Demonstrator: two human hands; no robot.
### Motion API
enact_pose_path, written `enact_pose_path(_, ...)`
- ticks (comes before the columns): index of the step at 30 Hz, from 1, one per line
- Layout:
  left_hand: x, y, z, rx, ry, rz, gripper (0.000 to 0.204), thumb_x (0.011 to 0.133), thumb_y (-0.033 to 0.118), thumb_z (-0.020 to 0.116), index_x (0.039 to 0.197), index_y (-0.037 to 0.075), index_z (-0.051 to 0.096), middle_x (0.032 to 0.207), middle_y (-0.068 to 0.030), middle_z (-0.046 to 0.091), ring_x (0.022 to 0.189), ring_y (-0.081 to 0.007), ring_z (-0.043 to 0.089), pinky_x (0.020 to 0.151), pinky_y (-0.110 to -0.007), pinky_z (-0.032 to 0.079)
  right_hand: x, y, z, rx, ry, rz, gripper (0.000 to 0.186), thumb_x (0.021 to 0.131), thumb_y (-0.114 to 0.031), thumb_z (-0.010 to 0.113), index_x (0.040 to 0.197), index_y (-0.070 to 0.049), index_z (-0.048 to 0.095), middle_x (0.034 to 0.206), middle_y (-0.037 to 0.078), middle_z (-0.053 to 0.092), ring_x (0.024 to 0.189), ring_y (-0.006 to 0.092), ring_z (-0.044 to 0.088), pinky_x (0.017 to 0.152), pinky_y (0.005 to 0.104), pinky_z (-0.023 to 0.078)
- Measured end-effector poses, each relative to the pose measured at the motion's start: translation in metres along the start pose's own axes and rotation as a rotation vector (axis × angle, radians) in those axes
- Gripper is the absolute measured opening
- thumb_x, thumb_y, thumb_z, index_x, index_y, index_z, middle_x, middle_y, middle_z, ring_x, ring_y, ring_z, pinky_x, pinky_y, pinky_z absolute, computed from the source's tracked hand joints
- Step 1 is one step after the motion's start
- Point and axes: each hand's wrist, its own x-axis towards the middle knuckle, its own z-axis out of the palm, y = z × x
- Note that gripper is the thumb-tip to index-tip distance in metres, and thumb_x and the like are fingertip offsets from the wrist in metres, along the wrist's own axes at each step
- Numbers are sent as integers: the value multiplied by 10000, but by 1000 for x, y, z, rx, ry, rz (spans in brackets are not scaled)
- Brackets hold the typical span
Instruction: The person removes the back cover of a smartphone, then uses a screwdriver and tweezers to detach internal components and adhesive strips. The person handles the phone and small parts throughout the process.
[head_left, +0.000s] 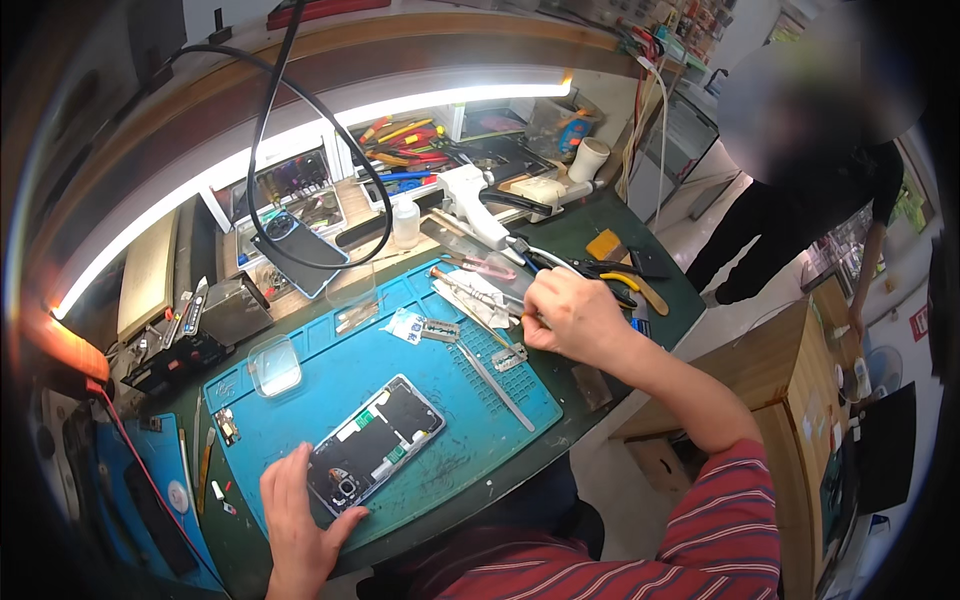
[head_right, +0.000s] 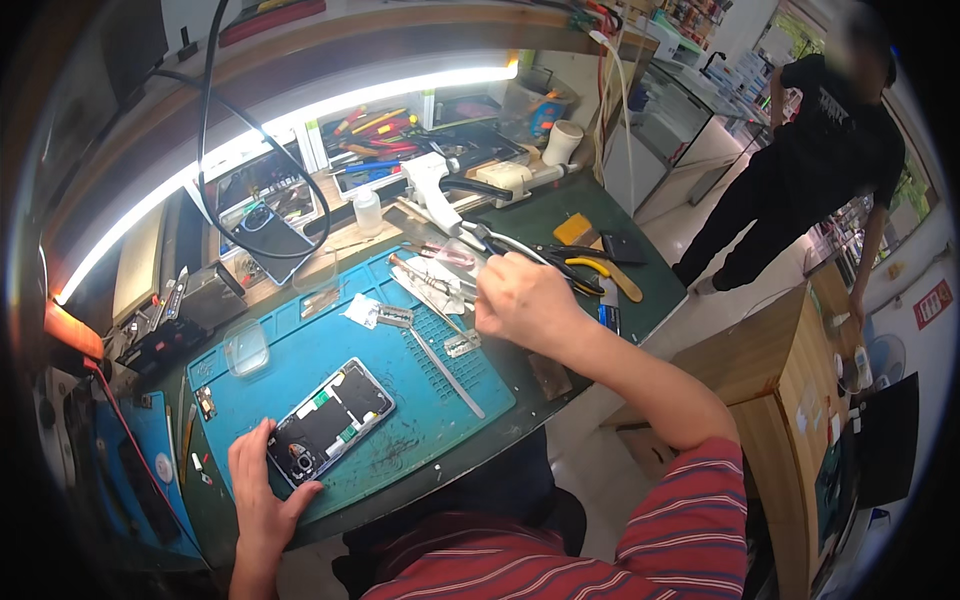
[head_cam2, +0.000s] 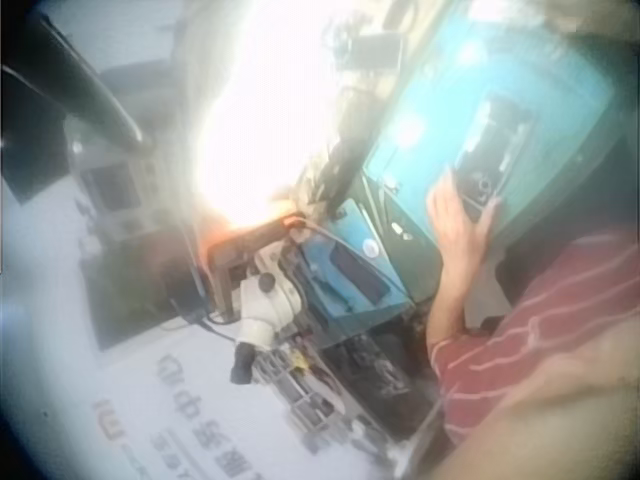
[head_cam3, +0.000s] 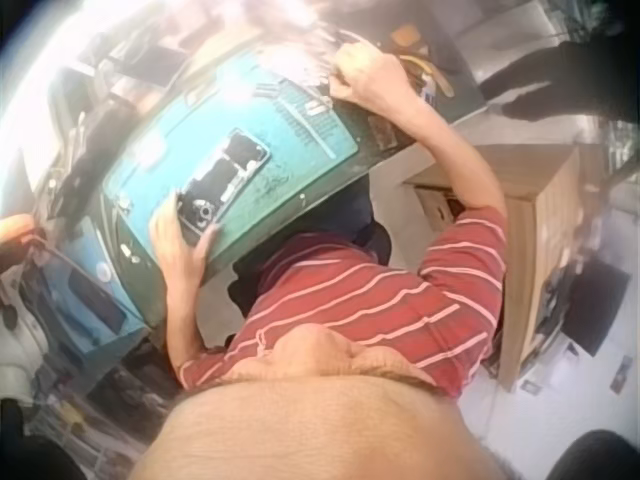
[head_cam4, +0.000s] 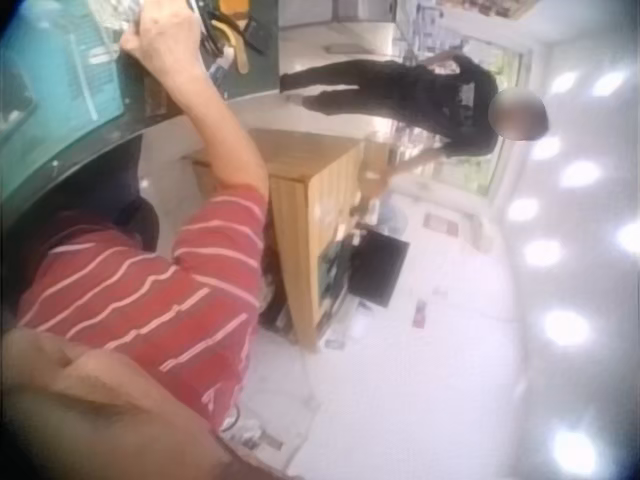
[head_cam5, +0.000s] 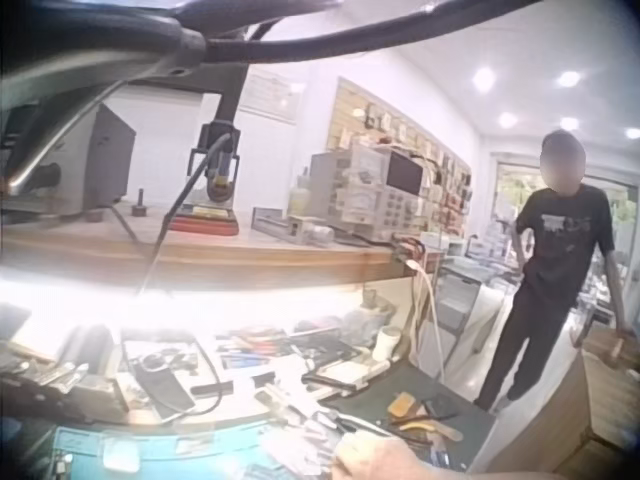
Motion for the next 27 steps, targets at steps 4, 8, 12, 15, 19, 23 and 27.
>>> enact_pose_path(4,-3,1,-9,3,-2,21,1008,684,238,960,1509,-64,466,1416,-232,574,1267,-438,527,1101,-503,441,7,1,-5,375,122,330,86,943,-130,706,980,-79,647,773,95,708,675,206,716,639,338,565)
enact_pose_path(8,12,8,-16,-37,-78,23,1007,698,213,954,1535,-37,452,1433,-210,561,1269,-410,536,1101,-486,455,-12,23,-13,1051,167,739,430,1049,-64,597,1456,-60,460,1111,170,736,825,130,704,634,223,542)
enact_pose_path(12,6,1,-26,-54,-114,25,997,706,197,948,1545,-19,454,1431,-197,557,1268,-388,542,1092,-463,477,-9,44,-25,1485,223,1099,378,1054,-62,583,1431,-37,588,1222,118,730,894,118,725,634,199,555)
enact_pose_path(15,10,-1,-26,-65,-80,52,975,691,164,947,1531,-6,483,1373,-185,595,1231,-379,568,1060,-451,500,-11,36,-25,1425,216,962,365,1088,-104,543,1442,-23,588,1164,56,709,937,125,713,728,213,581)
enact_pose_path(19,13,-2,-23,-53,-28,76,982,659,147,947,1522,5,501,1317,-177,626,1182,-374,594,1033,-449,517,-21,17,-16,1020,167,620,342,1128,-210,490,1378,-8,606,986,50,700,960,130,680,834,286,560)
enact_pose_path(23,8,-9,-23,-127,-8,66,993,635,164,952,1510,2,510,1285,-172,638,1151,-372,608,1020,-454,525,-27,-61,-18,666,78,149,324,1107,-211,483,1320,-3,609,979,108,756,912,172,687,939,334,520)
enact_pose_path(27,10,-12,-23,-100,-24,101,989,630,182,952,1499,-1,516,1275,-169,644,1138,-366,617,1018,-459,527,-26,-113,4,794,-71,-393,264,976,-214,748,1170,-34,758,987,89,800,813,247,771,698,337,609)
